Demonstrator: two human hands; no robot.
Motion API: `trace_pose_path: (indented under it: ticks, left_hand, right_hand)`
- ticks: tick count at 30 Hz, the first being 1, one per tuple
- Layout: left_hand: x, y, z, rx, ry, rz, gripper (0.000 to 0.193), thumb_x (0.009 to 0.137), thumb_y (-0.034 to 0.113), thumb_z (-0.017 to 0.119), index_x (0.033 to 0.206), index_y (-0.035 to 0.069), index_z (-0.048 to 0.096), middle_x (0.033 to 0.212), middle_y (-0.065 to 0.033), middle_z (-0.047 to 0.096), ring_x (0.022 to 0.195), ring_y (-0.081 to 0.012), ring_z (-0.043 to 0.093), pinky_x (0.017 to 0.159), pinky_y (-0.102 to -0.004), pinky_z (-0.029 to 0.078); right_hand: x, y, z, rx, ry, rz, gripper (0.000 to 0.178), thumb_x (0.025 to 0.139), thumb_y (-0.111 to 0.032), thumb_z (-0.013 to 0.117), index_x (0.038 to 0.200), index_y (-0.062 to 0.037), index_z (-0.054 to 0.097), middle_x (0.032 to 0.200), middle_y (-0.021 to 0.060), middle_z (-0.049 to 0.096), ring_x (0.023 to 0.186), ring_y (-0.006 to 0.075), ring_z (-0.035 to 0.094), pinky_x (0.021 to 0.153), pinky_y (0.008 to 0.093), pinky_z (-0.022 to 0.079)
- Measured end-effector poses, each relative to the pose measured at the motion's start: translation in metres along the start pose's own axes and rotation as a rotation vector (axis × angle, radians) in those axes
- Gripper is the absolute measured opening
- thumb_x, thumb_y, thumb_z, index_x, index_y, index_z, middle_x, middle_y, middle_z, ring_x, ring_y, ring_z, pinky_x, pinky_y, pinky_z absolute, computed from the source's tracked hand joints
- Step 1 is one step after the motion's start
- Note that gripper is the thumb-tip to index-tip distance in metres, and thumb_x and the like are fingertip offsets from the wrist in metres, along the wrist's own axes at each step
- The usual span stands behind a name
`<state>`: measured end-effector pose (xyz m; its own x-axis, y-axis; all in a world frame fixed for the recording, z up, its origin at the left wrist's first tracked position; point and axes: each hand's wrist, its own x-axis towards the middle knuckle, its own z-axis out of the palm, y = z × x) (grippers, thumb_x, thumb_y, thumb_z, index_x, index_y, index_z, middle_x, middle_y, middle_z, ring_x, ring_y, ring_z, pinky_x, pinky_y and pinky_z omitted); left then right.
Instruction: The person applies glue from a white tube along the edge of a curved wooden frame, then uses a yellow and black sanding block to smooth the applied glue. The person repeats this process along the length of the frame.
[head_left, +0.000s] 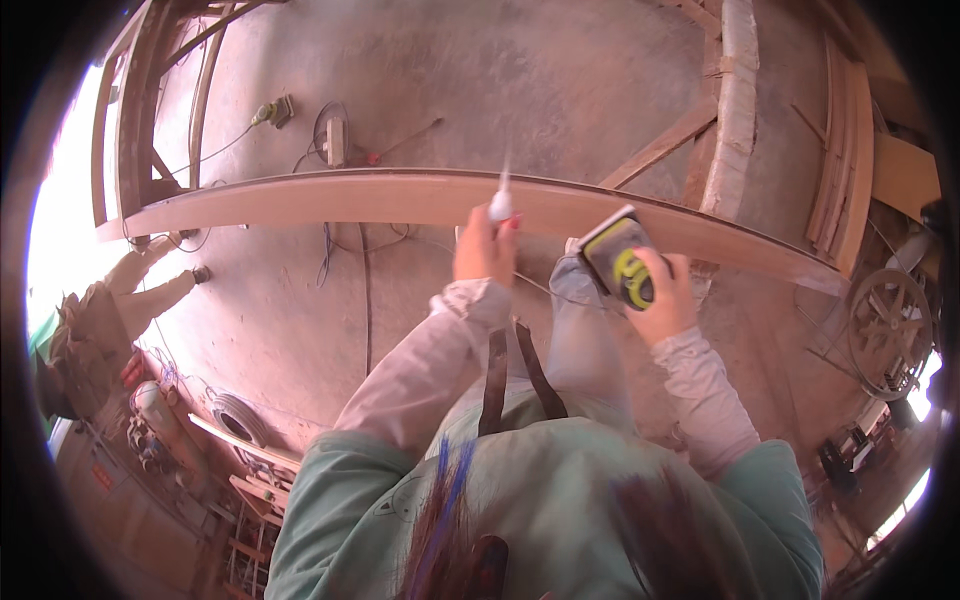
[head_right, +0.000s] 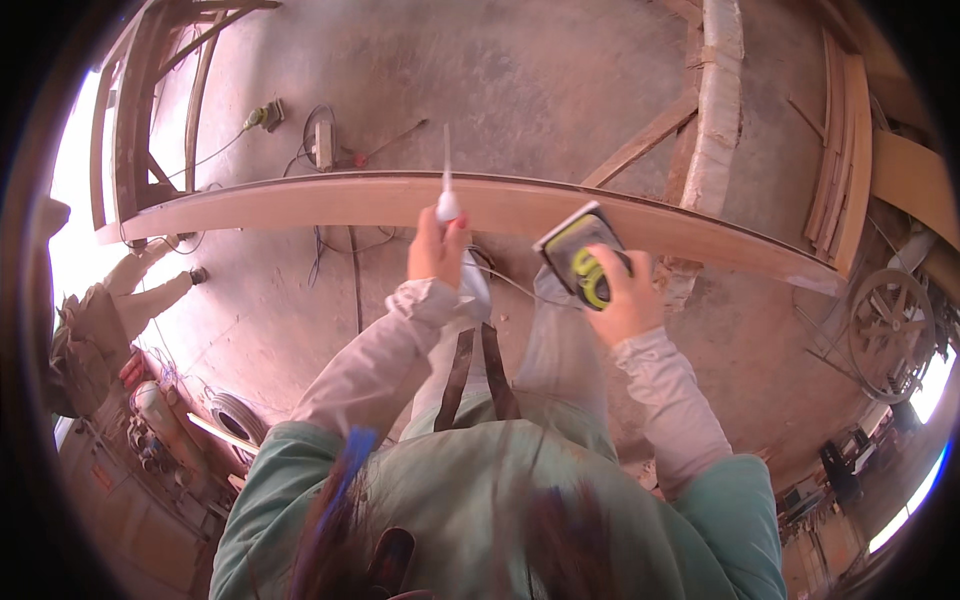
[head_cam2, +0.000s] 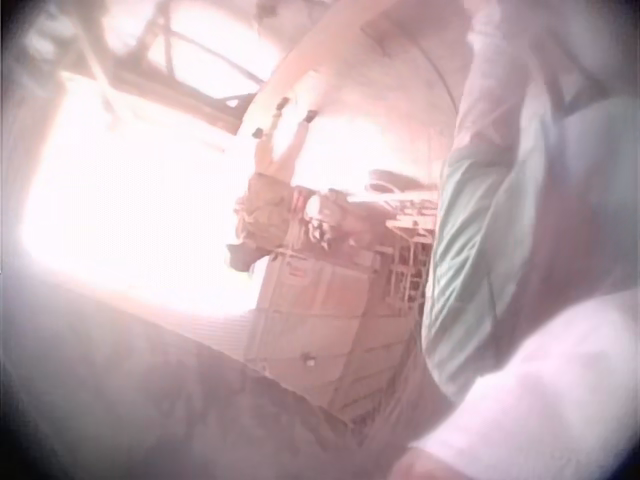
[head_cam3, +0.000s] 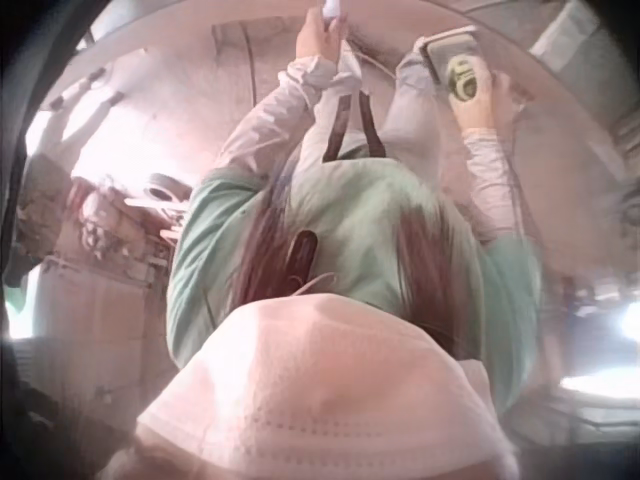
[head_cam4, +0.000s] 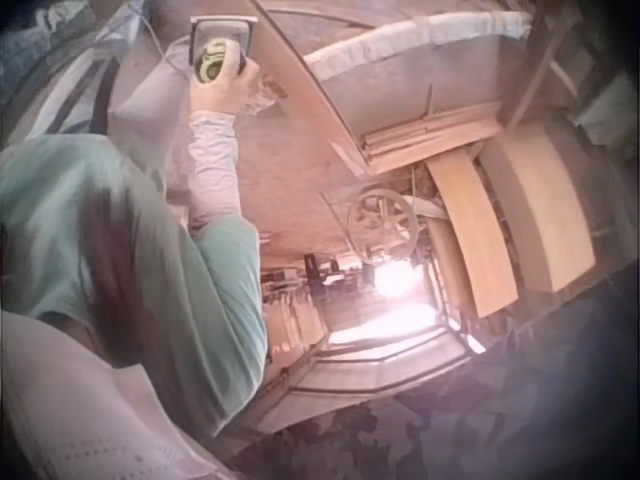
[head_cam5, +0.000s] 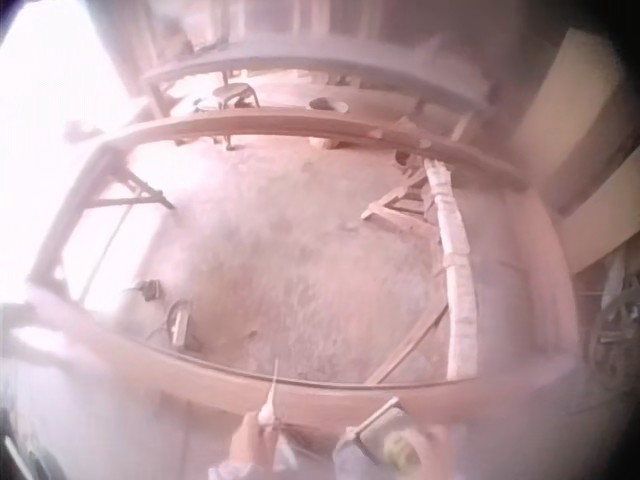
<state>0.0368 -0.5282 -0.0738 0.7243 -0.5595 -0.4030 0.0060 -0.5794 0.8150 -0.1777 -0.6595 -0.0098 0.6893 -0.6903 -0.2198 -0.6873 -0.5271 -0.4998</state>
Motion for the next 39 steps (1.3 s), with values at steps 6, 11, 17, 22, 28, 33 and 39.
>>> trace_pose_path:
  ticks: [6, 11, 17, 22, 28, 33, 39]
  left_hand:
    - [-0.027, -0.070, -0.076, 0.354, 0.039, -0.066, 0.029, 0.095, 0.032, 0.055, 0.102, 0.004, 0.054, 0.081, -0.0193, 0.064, 0.074, -0.0407, 0.062, 0.064, -0.0469, 0.047]
    - [-0.029, -0.071, -0.086, 0.385, 0.004, -0.022, 0.032, 0.097, 0.034, 0.051, 0.090, 0.003, 0.050, 0.072, -0.0190, 0.058, 0.067, -0.0411, 0.056, 0.058, -0.0471, 0.042]
    - [-0.020, -0.069, -0.087, 0.419, 0.004, 0.039, 0.036, 0.096, 0.035, 0.052, 0.082, 0.003, 0.045, 0.069, -0.0207, 0.054, 0.065, -0.0434, 0.053, 0.056, -0.0489, 0.039]
    - [-0.017, -0.072, -0.091, 0.448, -0.037, -0.032, 0.045, 0.097, 0.044, 0.047, 0.084, 0.002, 0.046, 0.075, -0.0221, 0.055, 0.071, -0.0428, 0.053, 0.063, -0.0473, 0.041]
    - [-0.014, -0.076, -0.095, 0.438, -0.005, 0.060, 0.046, 0.096, 0.043, 0.050, 0.077, 0.002, 0.044, 0.068, -0.0225, 0.055, 0.064, -0.0449, 0.053, 0.056, -0.0493, 0.039]
    - [-0.015, -0.073, -0.100, 0.459, -0.025, 0.011, 0.047, 0.095, 0.044, 0.051, 0.078, 0.002, 0.045, 0.069, -0.0224, 0.056, 0.065, -0.0445, 0.054, 0.056, -0.0486, 0.040]
    - [-0.019, -0.082, -0.104, 0.438, 0.009, 0.004, 0.046, 0.095, 0.044, 0.051, 0.078, 0.001, 0.044, 0.069, -0.0224, 0.055, 0.065, -0.0448, 0.054, 0.056, -0.0479, 0.041]
  right_hand:
    - [-0.006, -0.009, -0.016, 0.014, 0.120, 0.030, 0.069, 0.058, 0.002, 0.075, 0.120, -0.0187, 0.055, 0.104, 0.0099, 0.049, 0.092, 0.0312, 0.056, 0.077, 0.0396, 0.050]
    - [0.008, -0.029, -0.019, 0.020, 0.149, -0.031, 0.071, 0.057, 0.003, 0.076, 0.122, -0.0165, 0.053, 0.102, 0.0099, 0.050, 0.093, 0.0301, 0.056, 0.079, 0.0393, 0.049]
    - [0.013, -0.041, -0.013, 0.070, 0.141, -0.055, 0.068, 0.058, 0.001, 0.077, 0.119, -0.0151, 0.054, 0.099, 0.0097, 0.052, 0.091, 0.0296, 0.056, 0.078, 0.0391, 0.049]
    - [0.008, -0.042, -0.011, 0.065, 0.104, -0.026, 0.068, 0.058, 0.000, 0.078, 0.119, -0.0162, 0.055, 0.099, 0.0099, 0.051, 0.090, 0.0300, 0.056, 0.078, 0.0390, 0.049]
    - [0.003, -0.041, -0.008, 0.056, 0.094, -0.005, 0.069, 0.058, 0.000, 0.078, 0.120, -0.0170, 0.054, 0.100, 0.0099, 0.050, 0.090, 0.0304, 0.056, 0.077, 0.0388, 0.049]
    - [0.005, -0.042, -0.009, 0.049, 0.074, -0.001, 0.069, 0.058, 0.001, 0.078, 0.120, -0.0167, 0.053, 0.099, 0.0099, 0.049, 0.090, 0.0301, 0.055, 0.077, 0.0387, 0.049]
    - [0.006, -0.042, -0.009, 0.052, 0.080, -0.027, 0.069, 0.058, 0.002, 0.077, 0.121, -0.0160, 0.053, 0.099, 0.0099, 0.049, 0.089, 0.0301, 0.055, 0.077, 0.0388, 0.049]
